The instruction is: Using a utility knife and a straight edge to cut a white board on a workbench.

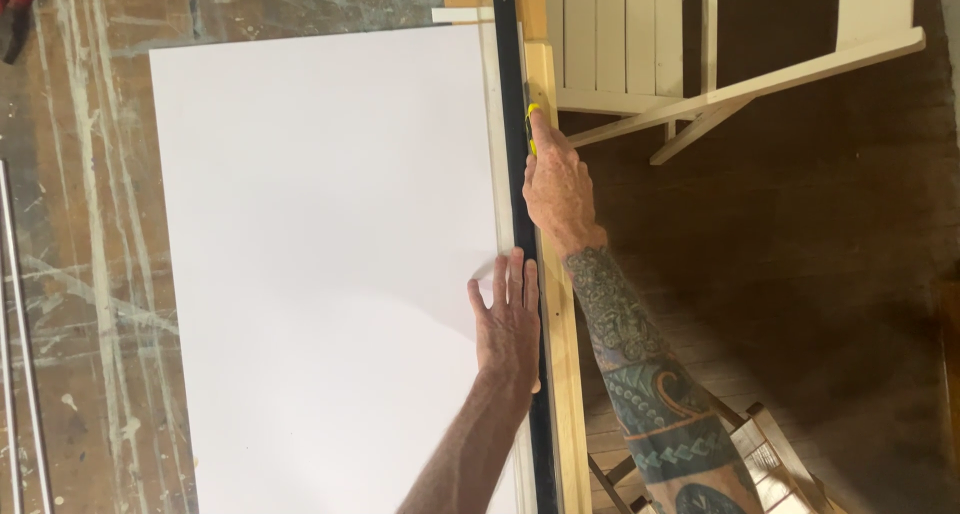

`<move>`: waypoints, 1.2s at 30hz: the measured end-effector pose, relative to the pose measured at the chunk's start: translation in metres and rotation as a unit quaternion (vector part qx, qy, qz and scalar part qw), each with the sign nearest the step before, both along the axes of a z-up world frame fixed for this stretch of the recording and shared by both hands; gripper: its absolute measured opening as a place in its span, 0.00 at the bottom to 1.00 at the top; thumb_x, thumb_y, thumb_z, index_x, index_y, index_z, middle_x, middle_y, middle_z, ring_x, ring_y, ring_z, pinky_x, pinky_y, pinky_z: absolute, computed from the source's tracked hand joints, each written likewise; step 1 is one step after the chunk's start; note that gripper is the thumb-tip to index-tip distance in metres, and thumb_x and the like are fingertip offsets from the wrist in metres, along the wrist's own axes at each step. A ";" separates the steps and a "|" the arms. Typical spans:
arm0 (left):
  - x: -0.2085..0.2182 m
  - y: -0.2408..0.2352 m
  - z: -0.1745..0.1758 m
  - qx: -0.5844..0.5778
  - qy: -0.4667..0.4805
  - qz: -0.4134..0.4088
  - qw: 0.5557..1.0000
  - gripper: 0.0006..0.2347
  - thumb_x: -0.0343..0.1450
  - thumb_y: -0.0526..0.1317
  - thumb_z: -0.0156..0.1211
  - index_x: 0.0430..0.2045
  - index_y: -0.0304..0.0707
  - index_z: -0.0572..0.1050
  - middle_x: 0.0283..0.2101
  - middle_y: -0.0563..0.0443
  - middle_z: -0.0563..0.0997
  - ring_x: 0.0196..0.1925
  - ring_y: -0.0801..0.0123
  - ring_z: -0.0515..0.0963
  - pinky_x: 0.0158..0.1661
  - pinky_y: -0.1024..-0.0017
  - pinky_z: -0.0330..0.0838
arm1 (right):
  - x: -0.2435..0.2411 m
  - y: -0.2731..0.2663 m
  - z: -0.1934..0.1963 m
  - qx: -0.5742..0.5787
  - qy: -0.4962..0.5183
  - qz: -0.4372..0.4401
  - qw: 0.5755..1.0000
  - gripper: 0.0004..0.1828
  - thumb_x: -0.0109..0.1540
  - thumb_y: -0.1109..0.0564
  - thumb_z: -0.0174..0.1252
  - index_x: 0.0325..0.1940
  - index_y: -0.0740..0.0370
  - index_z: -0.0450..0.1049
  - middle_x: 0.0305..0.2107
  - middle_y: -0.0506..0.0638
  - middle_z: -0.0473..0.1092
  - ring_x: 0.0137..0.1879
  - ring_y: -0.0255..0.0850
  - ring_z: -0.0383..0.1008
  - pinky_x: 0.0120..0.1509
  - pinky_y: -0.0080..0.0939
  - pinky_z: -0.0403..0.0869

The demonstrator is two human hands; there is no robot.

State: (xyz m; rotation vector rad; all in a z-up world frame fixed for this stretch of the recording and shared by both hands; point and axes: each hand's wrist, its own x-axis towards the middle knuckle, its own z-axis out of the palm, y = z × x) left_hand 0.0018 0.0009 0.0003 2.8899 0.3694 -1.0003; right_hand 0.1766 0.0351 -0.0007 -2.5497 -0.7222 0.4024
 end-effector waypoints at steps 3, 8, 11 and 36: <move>0.000 -0.001 0.007 0.010 0.006 -0.001 1.000 0.72 0.41 0.63 0.86 0.75 0.36 0.37 0.79 0.35 0.36 0.80 0.47 0.38 0.68 0.38 0.49 | -0.012 -0.011 0.001 -0.016 0.001 0.000 1.000 0.30 0.68 0.63 0.50 0.76 0.55 0.56 0.62 0.64 0.66 0.61 0.65 0.74 0.60 0.67 0.78; -0.001 -0.001 0.010 0.005 0.006 -0.003 1.000 0.73 0.40 0.63 0.87 0.75 0.34 0.36 0.79 0.34 0.35 0.79 0.47 0.37 0.67 0.37 0.47 | -0.034 -0.029 0.012 -0.013 0.010 -0.001 1.000 0.30 0.68 0.63 0.50 0.76 0.56 0.57 0.62 0.64 0.66 0.62 0.65 0.73 0.60 0.67 0.77; 0.000 -0.001 0.011 0.004 0.012 -0.003 1.000 0.72 0.42 0.63 0.86 0.75 0.34 0.36 0.79 0.34 0.35 0.79 0.47 0.36 0.67 0.37 0.48 | -0.047 -0.040 0.011 -0.009 0.009 0.004 1.000 0.31 0.68 0.64 0.49 0.76 0.55 0.57 0.62 0.64 0.67 0.61 0.65 0.74 0.59 0.66 0.78; -0.007 -0.006 0.030 0.025 -0.018 0.009 0.999 0.58 0.59 0.58 0.76 0.76 0.36 0.36 0.80 0.37 0.35 0.80 0.50 0.38 0.66 0.38 0.49 | -0.176 -0.147 0.038 -0.002 0.054 -0.002 0.999 0.31 0.68 0.63 0.47 0.77 0.55 0.57 0.62 0.63 0.67 0.61 0.64 0.74 0.59 0.62 0.77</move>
